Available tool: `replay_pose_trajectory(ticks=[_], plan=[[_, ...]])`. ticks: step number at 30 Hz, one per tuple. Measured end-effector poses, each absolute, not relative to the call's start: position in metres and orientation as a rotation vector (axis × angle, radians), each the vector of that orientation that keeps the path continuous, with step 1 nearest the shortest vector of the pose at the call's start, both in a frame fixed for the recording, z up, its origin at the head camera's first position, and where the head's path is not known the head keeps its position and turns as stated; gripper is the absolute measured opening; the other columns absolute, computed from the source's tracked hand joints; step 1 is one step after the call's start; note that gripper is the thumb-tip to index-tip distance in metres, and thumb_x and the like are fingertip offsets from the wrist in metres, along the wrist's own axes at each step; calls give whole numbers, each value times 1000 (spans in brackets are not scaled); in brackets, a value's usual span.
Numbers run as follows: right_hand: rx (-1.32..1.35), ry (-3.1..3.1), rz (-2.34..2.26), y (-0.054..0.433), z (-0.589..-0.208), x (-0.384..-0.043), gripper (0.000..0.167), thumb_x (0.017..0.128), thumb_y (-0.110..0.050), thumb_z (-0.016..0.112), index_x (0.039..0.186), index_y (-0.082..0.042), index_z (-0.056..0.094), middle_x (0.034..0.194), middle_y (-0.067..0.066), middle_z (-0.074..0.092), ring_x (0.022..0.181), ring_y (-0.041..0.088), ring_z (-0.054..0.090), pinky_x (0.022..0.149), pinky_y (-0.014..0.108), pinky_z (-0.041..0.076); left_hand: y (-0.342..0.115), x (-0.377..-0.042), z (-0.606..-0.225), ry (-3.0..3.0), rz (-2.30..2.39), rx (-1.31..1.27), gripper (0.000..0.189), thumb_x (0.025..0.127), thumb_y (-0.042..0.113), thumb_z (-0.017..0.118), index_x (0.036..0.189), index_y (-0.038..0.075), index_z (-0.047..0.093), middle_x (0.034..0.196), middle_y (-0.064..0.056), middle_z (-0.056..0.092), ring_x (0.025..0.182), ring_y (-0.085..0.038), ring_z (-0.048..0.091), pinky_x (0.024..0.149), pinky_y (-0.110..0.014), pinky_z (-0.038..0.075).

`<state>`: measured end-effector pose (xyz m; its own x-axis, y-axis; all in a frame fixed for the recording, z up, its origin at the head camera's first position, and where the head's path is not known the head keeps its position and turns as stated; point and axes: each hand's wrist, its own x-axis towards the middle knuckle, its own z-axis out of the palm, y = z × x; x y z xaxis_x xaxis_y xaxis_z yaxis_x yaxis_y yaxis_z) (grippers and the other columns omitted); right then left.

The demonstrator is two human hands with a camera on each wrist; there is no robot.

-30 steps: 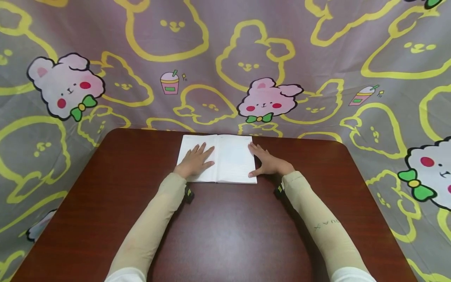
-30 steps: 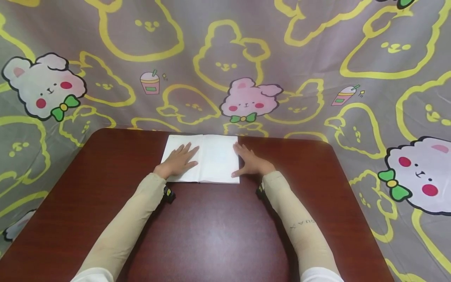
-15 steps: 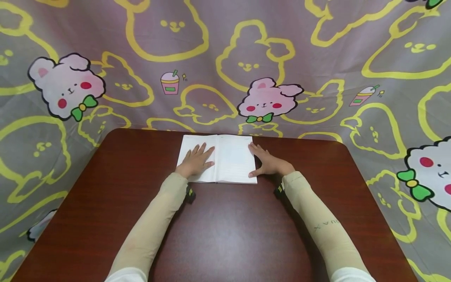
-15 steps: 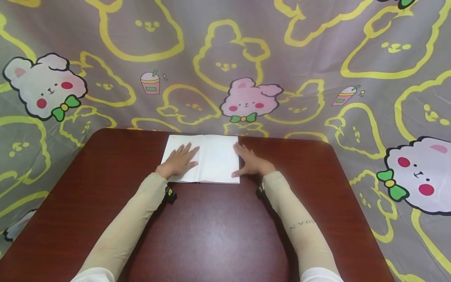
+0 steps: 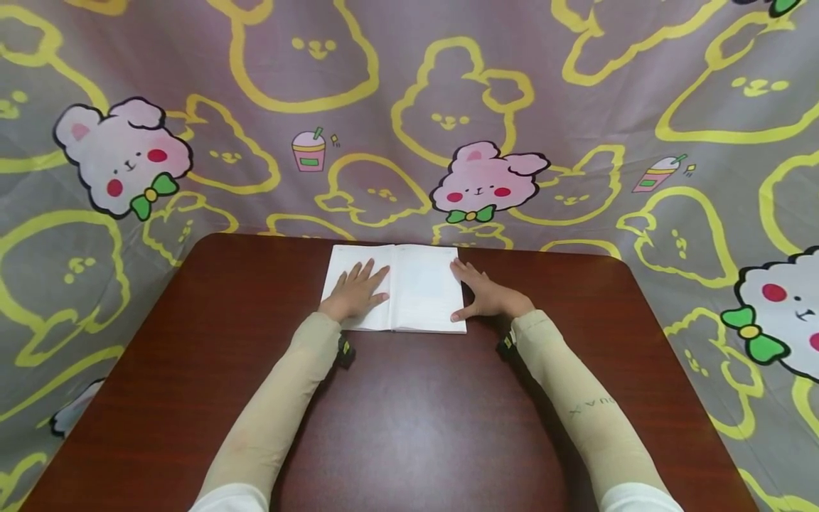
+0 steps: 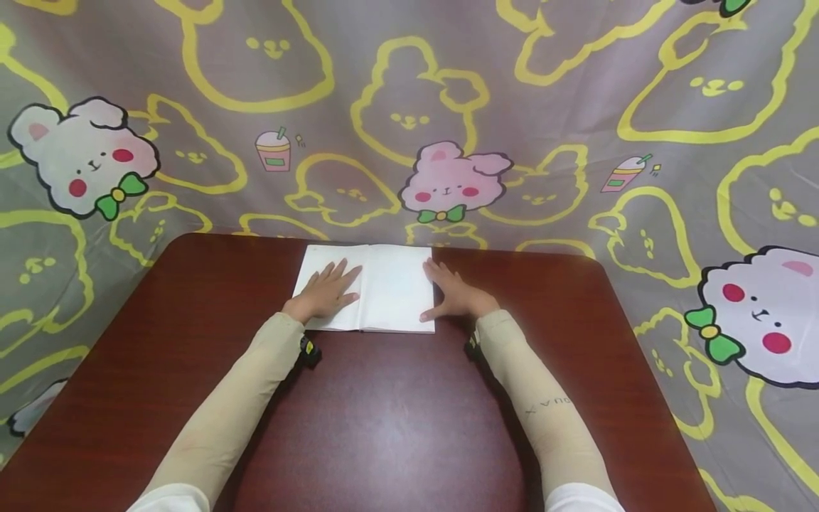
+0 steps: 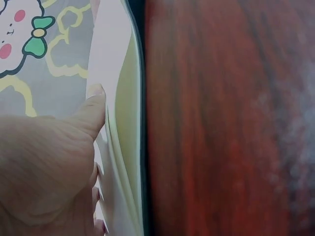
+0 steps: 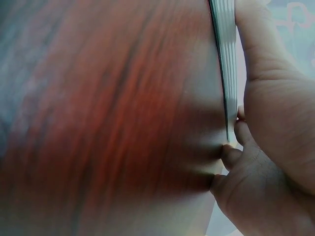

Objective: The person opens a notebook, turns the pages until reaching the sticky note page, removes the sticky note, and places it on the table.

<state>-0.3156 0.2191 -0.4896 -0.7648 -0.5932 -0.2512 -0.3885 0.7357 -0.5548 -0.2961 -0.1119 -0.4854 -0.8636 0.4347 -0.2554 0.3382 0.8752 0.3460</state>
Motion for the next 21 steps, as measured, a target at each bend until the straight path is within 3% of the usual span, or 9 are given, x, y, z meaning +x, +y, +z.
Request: replay_pose_trajectory(ticks=[21], plan=[[-737, 2535, -696, 217, -485, -310, 125, 80, -43, 86, 163, -2, 1, 171, 17, -5, 155, 43, -10, 121, 67, -2, -109, -295, -484, 2723, 417, 537, 67, 109, 42, 39, 166, 20, 10, 171, -15, -2, 157, -41, -3, 124, -61, 2]])
